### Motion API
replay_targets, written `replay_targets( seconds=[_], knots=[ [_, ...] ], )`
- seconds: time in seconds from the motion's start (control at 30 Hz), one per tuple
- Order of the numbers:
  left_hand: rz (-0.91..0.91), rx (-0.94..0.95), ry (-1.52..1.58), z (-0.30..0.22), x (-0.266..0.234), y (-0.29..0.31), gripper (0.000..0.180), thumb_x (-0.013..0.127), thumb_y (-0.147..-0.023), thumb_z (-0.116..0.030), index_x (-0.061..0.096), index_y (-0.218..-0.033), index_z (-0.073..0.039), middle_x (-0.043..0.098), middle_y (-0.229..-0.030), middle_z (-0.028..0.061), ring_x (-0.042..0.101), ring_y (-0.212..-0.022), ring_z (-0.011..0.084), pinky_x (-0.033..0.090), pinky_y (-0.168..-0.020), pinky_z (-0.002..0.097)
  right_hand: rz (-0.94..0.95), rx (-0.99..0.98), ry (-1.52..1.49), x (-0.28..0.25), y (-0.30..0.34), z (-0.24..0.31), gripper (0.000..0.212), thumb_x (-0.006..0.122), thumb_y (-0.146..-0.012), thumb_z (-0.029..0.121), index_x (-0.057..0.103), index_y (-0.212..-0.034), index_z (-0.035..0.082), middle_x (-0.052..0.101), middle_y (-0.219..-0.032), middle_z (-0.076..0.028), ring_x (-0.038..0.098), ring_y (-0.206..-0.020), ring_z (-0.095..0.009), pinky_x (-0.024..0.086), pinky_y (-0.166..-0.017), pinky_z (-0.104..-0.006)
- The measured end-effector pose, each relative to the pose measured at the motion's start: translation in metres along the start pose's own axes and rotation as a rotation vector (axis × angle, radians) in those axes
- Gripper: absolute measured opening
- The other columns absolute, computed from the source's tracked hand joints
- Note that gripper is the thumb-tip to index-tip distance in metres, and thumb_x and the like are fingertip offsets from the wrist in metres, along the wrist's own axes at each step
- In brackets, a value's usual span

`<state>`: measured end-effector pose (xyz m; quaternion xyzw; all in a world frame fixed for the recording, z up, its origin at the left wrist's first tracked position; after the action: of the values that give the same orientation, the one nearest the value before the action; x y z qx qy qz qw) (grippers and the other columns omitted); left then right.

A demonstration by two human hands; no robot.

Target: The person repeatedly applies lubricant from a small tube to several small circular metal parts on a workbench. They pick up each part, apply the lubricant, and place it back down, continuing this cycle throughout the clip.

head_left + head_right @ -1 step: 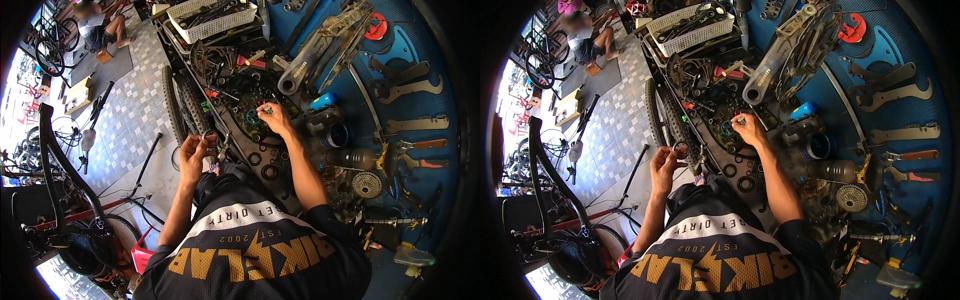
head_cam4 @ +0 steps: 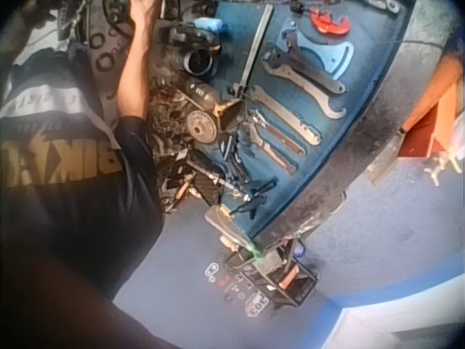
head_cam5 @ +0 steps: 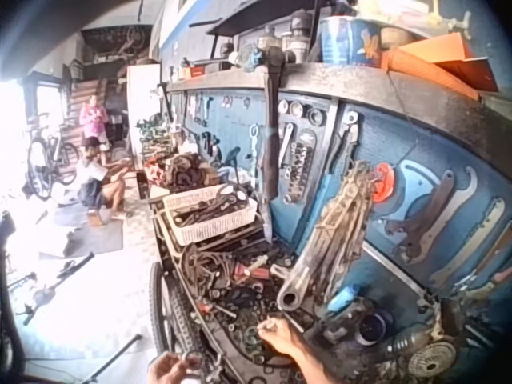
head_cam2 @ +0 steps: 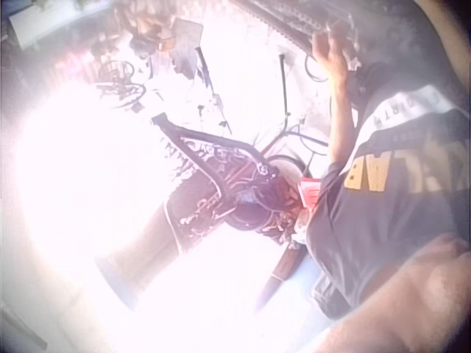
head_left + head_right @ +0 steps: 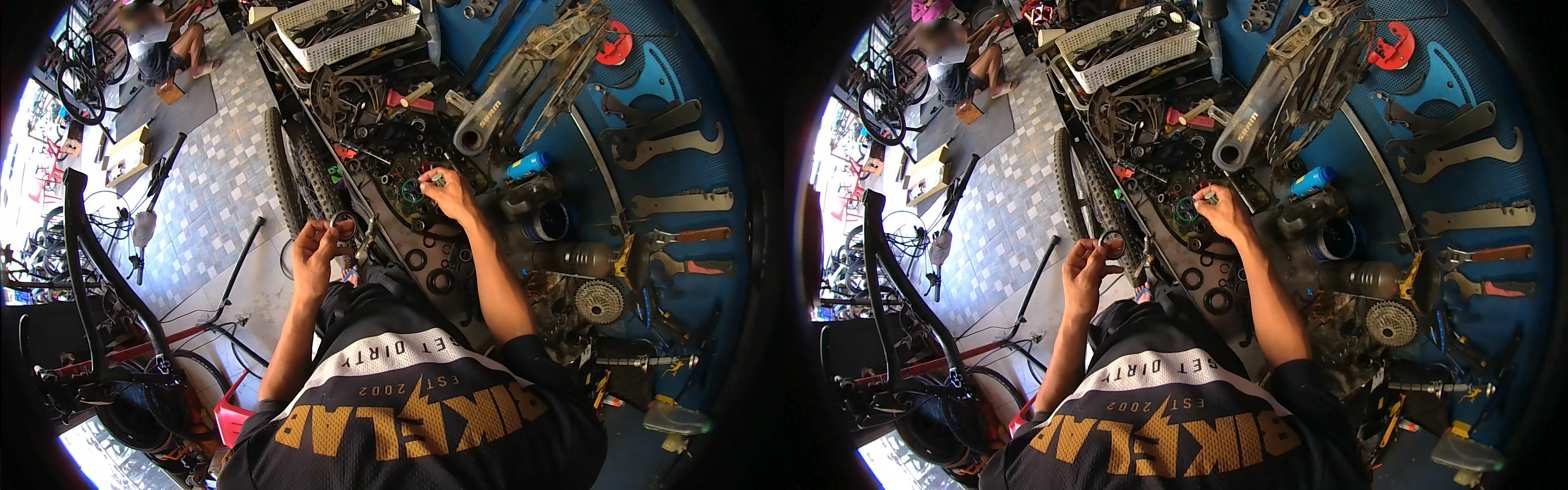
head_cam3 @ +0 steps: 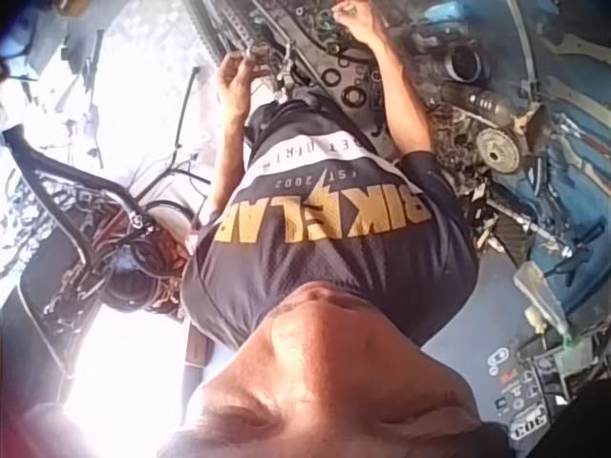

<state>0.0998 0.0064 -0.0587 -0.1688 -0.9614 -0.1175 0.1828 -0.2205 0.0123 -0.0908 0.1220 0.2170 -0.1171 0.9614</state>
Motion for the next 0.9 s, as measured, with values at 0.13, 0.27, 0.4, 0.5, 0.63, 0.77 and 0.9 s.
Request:
replay_targets(
  seconds=[0.13, 0.27, 0.4, 0.5, 0.63, 0.77, 0.9],
  knots=[
    [0.011, -0.079, 0.116, 0.000, 0.002, -0.003, 0.014, 0.059, -0.105, -0.015, 0.059, -0.113, -0.003, 0.072, -0.119, 0.0197, 0.070, -0.105, 0.0213, 0.062, -0.078, 0.0344, 0.025, -0.002, -0.120, -0.002, 0.020, 0.038, 0.016, 0.075, -0.093, 0.017, 0.071, -0.104, 0.006, 0.070, -0.085, -0.002, 0.063, -0.075, -0.008, 0.048, -0.065, -0.0250],
    [0.084, -0.130, 0.348, -0.005, 0.008, -0.003, 0.017, 0.059, -0.106, -0.016, 0.059, -0.115, -0.003, 0.070, -0.121, 0.0209, 0.070, -0.105, 0.0251, 0.062, -0.080, 0.0371, 0.081, -0.165, -0.332, 0.007, 0.046, 0.086, 0.020, 0.077, -0.093, 0.019, 0.072, -0.106, 0.005, 0.071, -0.090, 0.001, 0.057, -0.072, -0.003, 0.043, -0.061, -0.0191],
    [0.172, -0.127, 0.344, -0.012, 0.016, -0.003, 0.016, 0.059, -0.106, -0.017, 0.059, -0.116, -0.005, 0.071, -0.121, 0.0198, 0.071, -0.108, 0.0289, 0.059, -0.081, 0.0391, 0.117, -0.206, -0.340, 0.019, 0.064, 0.120, 0.018, 0.076, -0.092, 0.015, 0.073, -0.106, 0.004, 0.071, -0.095, 0.000, 0.061, -0.083, -0.007, 0.050, -0.076, -0.0239],
    [0.209, -0.103, 0.393, -0.015, 0.021, -0.003, 0.016, 0.058, -0.106, -0.014, 0.058, -0.117, -0.002, 0.070, -0.122, 0.0221, 0.072, -0.105, 0.0276, 0.063, -0.080, 0.0374, 0.092, -0.306, -0.252, 0.027, 0.069, 0.133, 0.016, 0.075, -0.092, 0.012, 0.073, -0.105, 0.002, 0.073, -0.098, -0.003, 0.064, -0.092, -0.011, 0.051, -0.085, -0.0284],
    [0.234, -0.089, 0.396, -0.018, 0.023, -0.002, 0.017, 0.059, -0.105, -0.012, 0.058, -0.117, 0.000, 0.069, -0.123, 0.0230, 0.070, -0.108, 0.0268, 0.064, -0.082, 0.0397, 0.097, -0.314, -0.215, 0.035, 0.070, 0.137, 0.015, 0.074, -0.092, 0.010, 0.073, -0.105, 0.002, 0.074, -0.101, -0.006, 0.066, -0.096, -0.013, 0.052, -0.088, -0.0300],
    [0.245, -0.067, 0.409, -0.019, 0.024, -0.001, 0.016, 0.059, -0.105, -0.011, 0.058, -0.116, 0.000, 0.069, -0.123, 0.0234, 0.070, -0.110, 0.0267, 0.064, -0.083, 0.0401, 0.083, -0.300, -0.221, 0.038, 0.075, 0.137, 0.016, 0.074, -0.093, 0.011, 0.072, -0.105, 0.002, 0.075, -0.101, -0.007, 0.067, -0.095, -0.013, 0.052, -0.087, -0.0305],
    [0.220, -0.063, 0.388, -0.019, 0.023, 0.000, 0.015, 0.058, -0.105, -0.009, 0.059, -0.115, 0.001, 0.069, -0.121, 0.0237, 0.070, -0.108, 0.0268, 0.064, -0.083, 0.0398, 0.022, -0.304, -0.084, 0.042, 0.080, 0.139, 0.015, 0.074, -0.093, 0.014, 0.070, -0.103, 0.003, 0.076, -0.098, -0.013, 0.074, -0.093, -0.023, 0.056, -0.083, -0.0350]
  ],
)
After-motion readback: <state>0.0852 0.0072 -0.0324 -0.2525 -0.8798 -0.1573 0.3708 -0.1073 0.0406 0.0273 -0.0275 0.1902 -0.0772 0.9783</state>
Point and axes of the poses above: each hand's wrist, its own y-axis away from the middle knuckle, its own x-axis out of the palm, z = x × y, the point moved 1 cm from there along -y, towards the middle knuckle
